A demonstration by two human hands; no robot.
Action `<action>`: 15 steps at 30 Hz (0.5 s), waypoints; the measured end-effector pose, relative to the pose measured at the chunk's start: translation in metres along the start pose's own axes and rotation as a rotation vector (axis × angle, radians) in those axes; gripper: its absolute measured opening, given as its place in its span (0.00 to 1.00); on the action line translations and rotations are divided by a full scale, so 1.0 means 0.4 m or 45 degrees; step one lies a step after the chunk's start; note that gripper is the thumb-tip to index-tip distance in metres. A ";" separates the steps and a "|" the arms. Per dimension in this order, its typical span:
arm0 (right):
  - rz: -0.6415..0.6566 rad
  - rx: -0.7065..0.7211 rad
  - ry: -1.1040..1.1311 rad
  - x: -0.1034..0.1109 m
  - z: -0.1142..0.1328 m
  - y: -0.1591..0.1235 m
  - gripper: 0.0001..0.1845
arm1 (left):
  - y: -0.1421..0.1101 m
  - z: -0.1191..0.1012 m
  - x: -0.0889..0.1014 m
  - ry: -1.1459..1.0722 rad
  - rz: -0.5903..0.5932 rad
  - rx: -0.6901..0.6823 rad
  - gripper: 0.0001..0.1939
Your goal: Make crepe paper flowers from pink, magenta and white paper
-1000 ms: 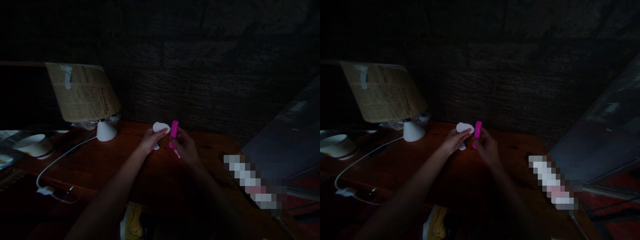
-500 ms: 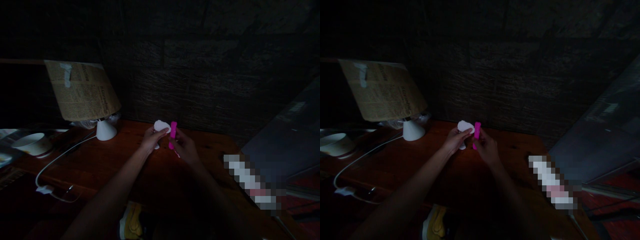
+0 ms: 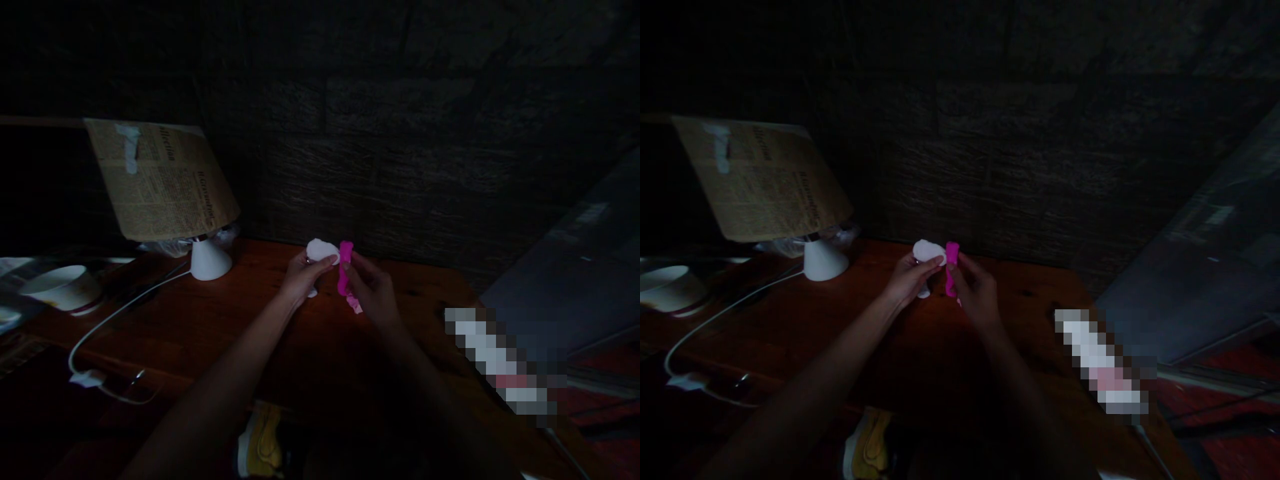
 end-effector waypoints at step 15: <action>0.031 -0.177 0.215 -0.007 -0.023 0.009 0.23 | -0.007 0.028 0.009 0.044 0.038 0.053 0.16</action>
Point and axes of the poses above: each hand's wrist, its own y-axis towards the middle knuckle, its own x-axis out of the back of the hand, z = x × y, the point moved 5 cm from there along y, towards the middle knuckle, and after that the axes turned 12 degrees about -x, right-handed, at the moved point
